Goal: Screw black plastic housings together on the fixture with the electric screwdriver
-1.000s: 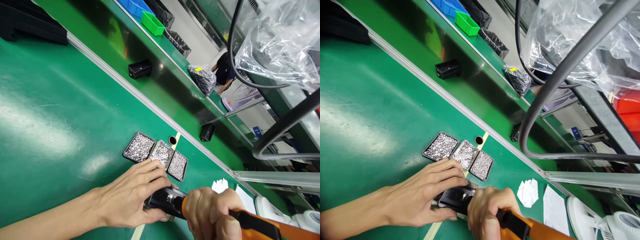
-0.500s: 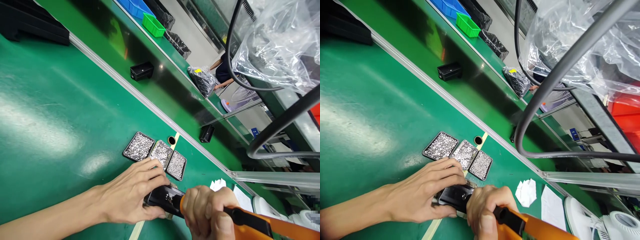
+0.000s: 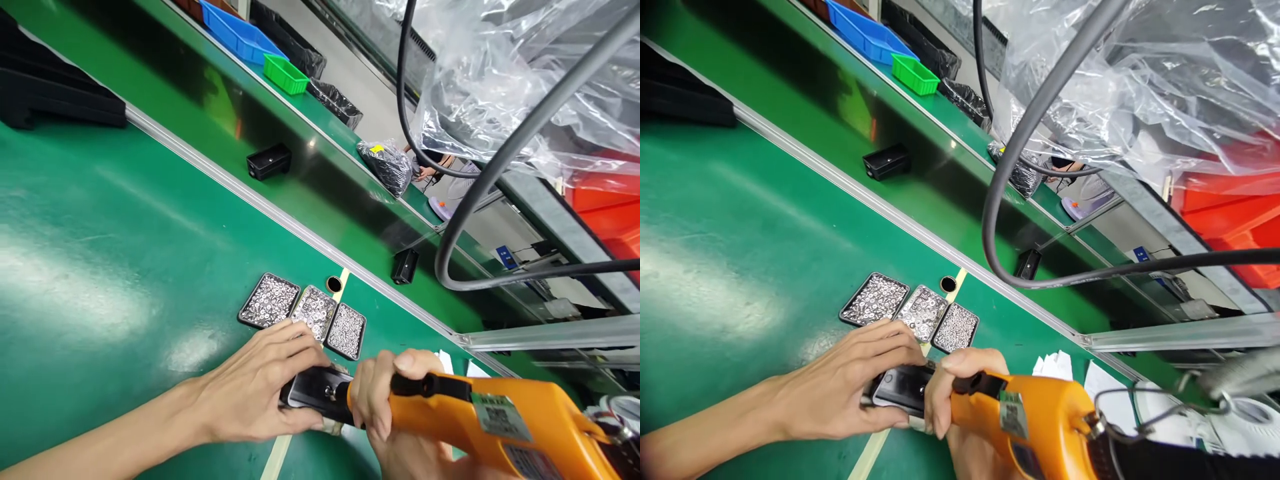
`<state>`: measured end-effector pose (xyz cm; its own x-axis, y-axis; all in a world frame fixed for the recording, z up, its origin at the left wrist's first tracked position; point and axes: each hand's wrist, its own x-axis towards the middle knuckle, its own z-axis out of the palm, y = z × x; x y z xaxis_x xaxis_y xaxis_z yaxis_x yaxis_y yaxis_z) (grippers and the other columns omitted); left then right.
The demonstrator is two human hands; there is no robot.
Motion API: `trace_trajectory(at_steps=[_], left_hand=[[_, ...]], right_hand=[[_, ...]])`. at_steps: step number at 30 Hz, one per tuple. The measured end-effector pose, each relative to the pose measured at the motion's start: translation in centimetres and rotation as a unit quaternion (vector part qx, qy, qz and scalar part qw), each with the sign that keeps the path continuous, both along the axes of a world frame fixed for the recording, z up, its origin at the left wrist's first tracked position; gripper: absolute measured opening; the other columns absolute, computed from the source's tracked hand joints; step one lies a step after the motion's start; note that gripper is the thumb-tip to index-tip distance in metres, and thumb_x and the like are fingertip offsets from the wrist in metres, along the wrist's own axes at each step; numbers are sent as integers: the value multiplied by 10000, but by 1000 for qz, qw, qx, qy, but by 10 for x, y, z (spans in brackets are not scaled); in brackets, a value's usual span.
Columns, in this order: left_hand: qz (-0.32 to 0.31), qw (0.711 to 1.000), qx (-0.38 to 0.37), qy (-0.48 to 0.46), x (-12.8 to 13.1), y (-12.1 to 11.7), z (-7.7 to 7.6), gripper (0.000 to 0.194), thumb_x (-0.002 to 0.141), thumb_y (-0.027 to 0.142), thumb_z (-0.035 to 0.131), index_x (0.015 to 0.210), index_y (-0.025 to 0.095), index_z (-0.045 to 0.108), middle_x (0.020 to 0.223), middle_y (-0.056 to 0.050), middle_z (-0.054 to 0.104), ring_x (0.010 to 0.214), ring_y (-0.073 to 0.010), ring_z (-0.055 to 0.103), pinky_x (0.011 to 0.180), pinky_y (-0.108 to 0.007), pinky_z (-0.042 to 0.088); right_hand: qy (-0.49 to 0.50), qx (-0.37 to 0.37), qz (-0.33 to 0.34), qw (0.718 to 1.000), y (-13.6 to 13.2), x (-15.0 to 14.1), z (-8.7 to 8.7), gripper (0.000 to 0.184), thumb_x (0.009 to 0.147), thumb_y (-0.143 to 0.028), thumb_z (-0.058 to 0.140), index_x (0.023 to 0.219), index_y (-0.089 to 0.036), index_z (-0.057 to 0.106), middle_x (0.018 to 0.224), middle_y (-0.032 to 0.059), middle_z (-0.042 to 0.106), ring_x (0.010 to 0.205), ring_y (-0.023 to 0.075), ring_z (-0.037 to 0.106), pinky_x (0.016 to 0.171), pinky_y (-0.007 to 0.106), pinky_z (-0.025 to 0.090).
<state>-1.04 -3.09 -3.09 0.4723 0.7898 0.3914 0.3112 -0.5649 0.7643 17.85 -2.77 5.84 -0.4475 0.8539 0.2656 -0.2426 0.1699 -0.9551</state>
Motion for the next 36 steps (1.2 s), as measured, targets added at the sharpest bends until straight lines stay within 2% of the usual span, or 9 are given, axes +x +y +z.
trace_trajectory(at_steps=[5,10,13,17,20,25,29,33,36], left_hand=[[3,1000,1,-1,0,0,0,467,785,331,858,1151,232,584,1044,5,646,963,-229,554,857,-403,387],[7,1000,3,2,1,0,0,477,786,373,859,1148,230,583,1034,7,645,951,-227,555,857,-400,380],[11,1000,3,3,1,0,0,487,769,383,876,1131,228,590,1026,13,648,940,-223,555,870,-397,380],[15,1000,-2,3,1,0,0,483,751,336,884,1130,229,604,1027,16,652,936,-216,562,862,-380,391],[20,1000,3,0,2,0,-1,480,747,346,882,1128,227,616,1018,10,652,924,-213,568,853,-378,396],[24,1000,13,-1,2,1,-1,495,738,358,884,1126,224,608,1025,15,649,937,-207,575,869,-375,395],[22,1000,11,-1,2,1,0,461,754,358,864,1103,221,595,1014,19,644,926,-205,572,885,-379,393],[22,1000,6,-2,2,1,1,451,764,361,849,1105,220,589,999,17,642,914,-209,566,884,-382,389],[22,1000,6,0,1,1,1,449,767,356,848,1111,224,593,1001,15,646,909,-212,565,857,-379,385]], right_hand=[[33,-21,-59,998,-4,-8,3,521,795,-744,738,1106,-334,654,609,-68,403,492,118,311,523,240,333],[34,-4,-46,998,0,-9,-8,484,929,-731,579,1130,-307,692,539,-61,439,422,123,366,452,231,362],[22,-1,17,1000,11,-2,-14,387,1001,-611,566,893,-266,703,442,-72,424,347,112,394,393,204,385],[-4,-12,131,991,25,8,-15,620,1007,-698,448,589,-245,518,342,-84,389,245,106,397,307,194,404],[-11,-13,113,993,26,11,-15,558,1002,-690,484,670,-252,584,347,-84,415,243,112,410,314,209,443],[33,14,44,998,14,5,-17,293,1052,-531,506,1037,-325,714,435,-82,438,283,99,373,351,205,412],[16,42,18,999,5,-4,-13,332,1070,-532,455,1083,-323,714,432,-84,397,300,102,348,382,213,382],[3,48,-63,997,-1,-14,-8,315,1072,-536,453,1146,-330,680,439,-100,340,314,107,290,388,216,333],[14,42,-81,996,-5,-19,-8,287,1022,-571,560,1005,-305,667,474,-105,324,338,93,270,395,213,311]])
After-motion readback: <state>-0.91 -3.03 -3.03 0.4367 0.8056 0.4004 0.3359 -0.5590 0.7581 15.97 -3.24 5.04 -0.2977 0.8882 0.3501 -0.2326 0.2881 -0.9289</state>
